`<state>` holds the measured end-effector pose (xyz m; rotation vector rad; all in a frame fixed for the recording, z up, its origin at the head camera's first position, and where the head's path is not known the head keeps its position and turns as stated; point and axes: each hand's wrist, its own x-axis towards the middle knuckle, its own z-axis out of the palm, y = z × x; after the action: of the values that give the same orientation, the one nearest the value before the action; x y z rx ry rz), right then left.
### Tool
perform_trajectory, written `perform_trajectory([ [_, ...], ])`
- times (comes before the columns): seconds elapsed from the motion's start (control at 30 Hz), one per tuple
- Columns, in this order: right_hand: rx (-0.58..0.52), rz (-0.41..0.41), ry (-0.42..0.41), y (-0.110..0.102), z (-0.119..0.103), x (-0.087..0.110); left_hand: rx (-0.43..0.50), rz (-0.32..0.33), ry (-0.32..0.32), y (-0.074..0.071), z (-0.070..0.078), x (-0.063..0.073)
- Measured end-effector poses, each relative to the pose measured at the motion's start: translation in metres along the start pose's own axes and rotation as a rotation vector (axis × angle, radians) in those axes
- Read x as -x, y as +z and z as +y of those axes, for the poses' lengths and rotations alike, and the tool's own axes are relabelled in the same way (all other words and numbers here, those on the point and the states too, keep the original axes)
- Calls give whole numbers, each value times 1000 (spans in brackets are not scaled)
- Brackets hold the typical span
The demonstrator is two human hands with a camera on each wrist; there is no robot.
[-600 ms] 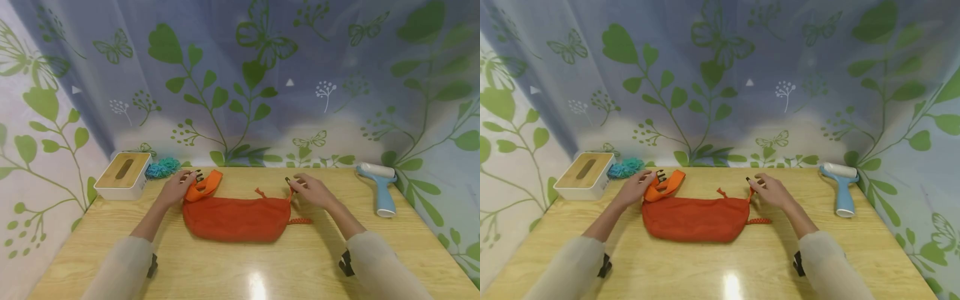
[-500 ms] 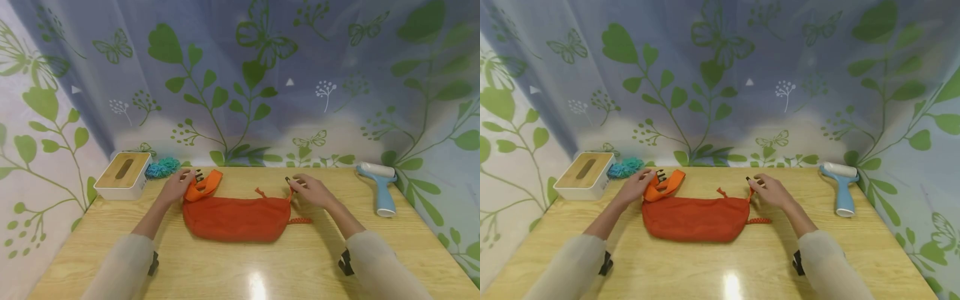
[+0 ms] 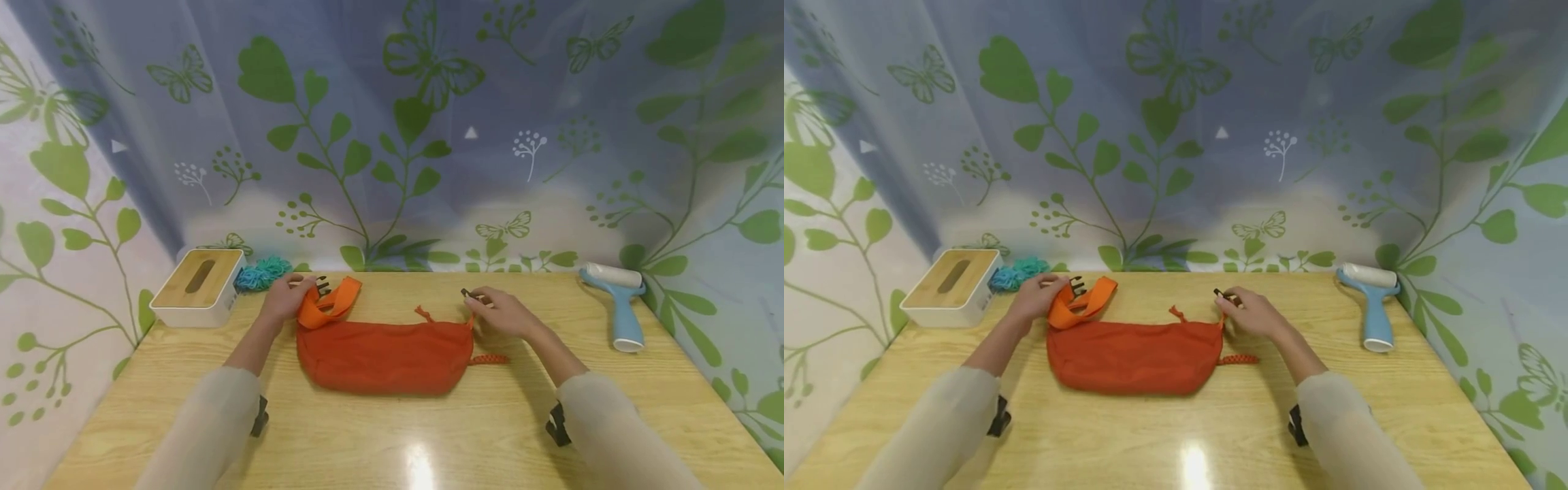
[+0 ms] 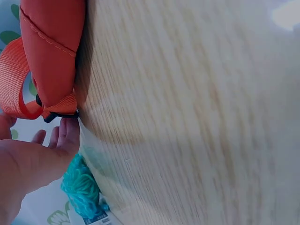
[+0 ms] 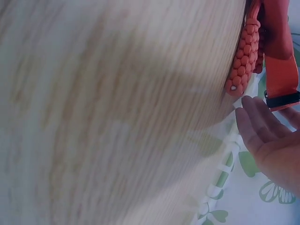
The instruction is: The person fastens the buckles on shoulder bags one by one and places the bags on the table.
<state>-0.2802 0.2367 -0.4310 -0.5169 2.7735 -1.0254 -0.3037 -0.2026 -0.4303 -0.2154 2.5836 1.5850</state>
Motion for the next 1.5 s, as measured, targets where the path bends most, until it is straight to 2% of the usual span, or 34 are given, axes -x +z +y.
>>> perform_trajectory([
  [0.2, 12, -7, 9, -1, -1, -4, 67, 8, -48, 2, 1, -3],
  [0.43, -151, -48, 24, 1, 0, -8, 116, -7, -81, 6, 0, -8],
  [0.53, -186, -48, 27, 2, -1, -7, 165, -20, -104, 6, 0, -10],
  [0.73, -155, -9, 22, 2, -5, -8, 256, -30, -156, 6, 2, -13],
  [0.9, -108, 40, 3, 1, -7, -9, 254, -37, -142, 7, 2, -13],
  [1.03, -108, 47, 3, 1, -8, -9, 249, -61, -135, 8, 2, -12],
  [1.27, -132, 39, 17, 2, -10, -8, 375, -112, -154, 7, 4, -10],
  [1.5, -146, 48, 15, 2, -10, -8, 382, -103, -149, 6, 6, -9],
])
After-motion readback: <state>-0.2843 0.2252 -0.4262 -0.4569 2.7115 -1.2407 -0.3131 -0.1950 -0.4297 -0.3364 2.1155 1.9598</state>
